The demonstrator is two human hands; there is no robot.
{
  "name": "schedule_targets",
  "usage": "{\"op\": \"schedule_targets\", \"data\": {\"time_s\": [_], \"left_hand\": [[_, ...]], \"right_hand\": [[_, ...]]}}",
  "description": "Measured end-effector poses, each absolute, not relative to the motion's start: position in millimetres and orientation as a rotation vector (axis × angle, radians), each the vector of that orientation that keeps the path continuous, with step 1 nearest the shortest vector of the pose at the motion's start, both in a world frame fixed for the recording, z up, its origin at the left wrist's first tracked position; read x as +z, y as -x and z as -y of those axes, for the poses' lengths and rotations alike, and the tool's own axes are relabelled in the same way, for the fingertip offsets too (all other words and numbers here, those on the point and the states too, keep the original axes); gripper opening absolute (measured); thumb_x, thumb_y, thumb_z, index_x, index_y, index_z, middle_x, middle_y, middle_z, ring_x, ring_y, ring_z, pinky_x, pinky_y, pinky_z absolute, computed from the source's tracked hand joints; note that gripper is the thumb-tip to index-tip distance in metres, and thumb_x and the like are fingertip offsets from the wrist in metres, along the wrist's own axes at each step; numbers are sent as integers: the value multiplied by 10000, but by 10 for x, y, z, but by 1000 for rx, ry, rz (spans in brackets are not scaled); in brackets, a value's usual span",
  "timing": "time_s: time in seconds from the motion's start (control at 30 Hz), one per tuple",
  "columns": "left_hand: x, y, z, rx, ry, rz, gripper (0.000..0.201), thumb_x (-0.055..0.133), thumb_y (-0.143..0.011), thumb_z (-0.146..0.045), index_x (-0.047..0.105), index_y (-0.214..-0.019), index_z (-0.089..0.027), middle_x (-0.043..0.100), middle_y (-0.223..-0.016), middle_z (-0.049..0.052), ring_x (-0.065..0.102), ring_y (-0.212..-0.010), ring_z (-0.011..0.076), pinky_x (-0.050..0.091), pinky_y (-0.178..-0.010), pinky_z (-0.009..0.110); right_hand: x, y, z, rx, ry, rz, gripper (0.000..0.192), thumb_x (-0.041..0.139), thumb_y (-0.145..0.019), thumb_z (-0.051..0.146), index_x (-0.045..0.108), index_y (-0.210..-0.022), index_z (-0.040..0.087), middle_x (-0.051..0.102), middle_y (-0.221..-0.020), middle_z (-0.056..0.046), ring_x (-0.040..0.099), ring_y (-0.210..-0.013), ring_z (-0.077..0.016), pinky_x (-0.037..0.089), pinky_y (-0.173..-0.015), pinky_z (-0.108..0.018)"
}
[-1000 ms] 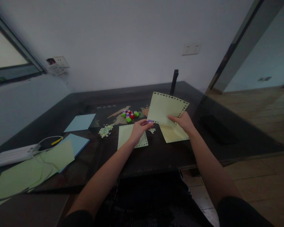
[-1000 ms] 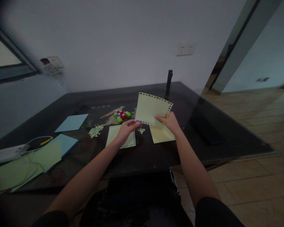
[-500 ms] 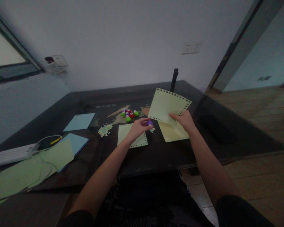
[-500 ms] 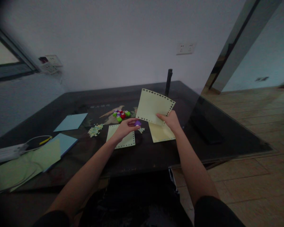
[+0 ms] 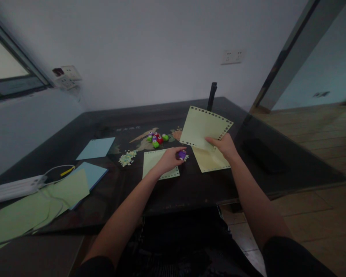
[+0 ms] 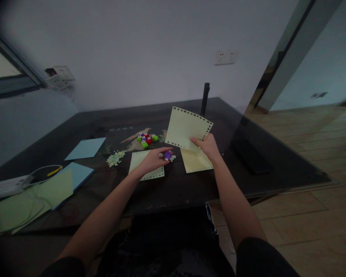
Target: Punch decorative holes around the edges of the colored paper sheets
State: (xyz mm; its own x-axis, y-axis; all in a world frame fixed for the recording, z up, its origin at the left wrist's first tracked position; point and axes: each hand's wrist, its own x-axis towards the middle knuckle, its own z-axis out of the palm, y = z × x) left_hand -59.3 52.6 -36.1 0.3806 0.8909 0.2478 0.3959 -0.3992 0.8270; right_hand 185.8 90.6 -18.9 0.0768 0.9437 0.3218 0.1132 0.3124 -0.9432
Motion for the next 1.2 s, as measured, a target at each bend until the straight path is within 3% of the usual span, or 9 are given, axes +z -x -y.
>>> {"op": "schedule_targets", "data": {"time_s": [0.3, 0.57, 0.9, 1.2], "left_hand": [[-393, 617, -528, 950, -2138, -1103, 533, 569, -619, -36, 643, -1113, -221, 656, -1088, 88, 602, -973, 244, 480, -852, 389], [-335, 601, -519, 886, -2096, -1177, 511, 565, -659, -42, 586, -1155, -163, 619, -1166, 94, 586, -1018, 205, 492, -866, 358], [-288, 597, -502, 949, -2011, -1226, 357, 601, -721, -177, 574, -1077, -171, 645, -1033, 59, 613, -904, 175, 509, -784, 305], [-177, 550, -528, 1089, -1606, -1210, 309, 645, -748, -239, 625, -1036, -129, 676, -967, 96, 645, -774, 161, 520, -755, 311]], "right_hand": [[-178, -1864, -896, 840, 1077, 1350, 395, 757, -583, 261, 674, -949, 139, 686, -1044, -136, 644, -959, -298, 487, -888, -465], [-168, -1858, -908, 817, 1062, 1316, 381, 747, -595, 307, 680, -925, 128, 704, -1001, -119, 647, -937, -279, 493, -868, -431], [-308, -1925, -1027, 814, 1117, 1224, 333, 677, -636, 284, 670, -927, 123, 700, -1020, -119, 649, -935, -272, 484, -857, -431], [-195, -2027, -999, 665, 1089, 1105, 365, 674, -646, 255, 652, -989, 132, 689, -1058, -111, 648, -937, -237, 475, -882, -410]]}}
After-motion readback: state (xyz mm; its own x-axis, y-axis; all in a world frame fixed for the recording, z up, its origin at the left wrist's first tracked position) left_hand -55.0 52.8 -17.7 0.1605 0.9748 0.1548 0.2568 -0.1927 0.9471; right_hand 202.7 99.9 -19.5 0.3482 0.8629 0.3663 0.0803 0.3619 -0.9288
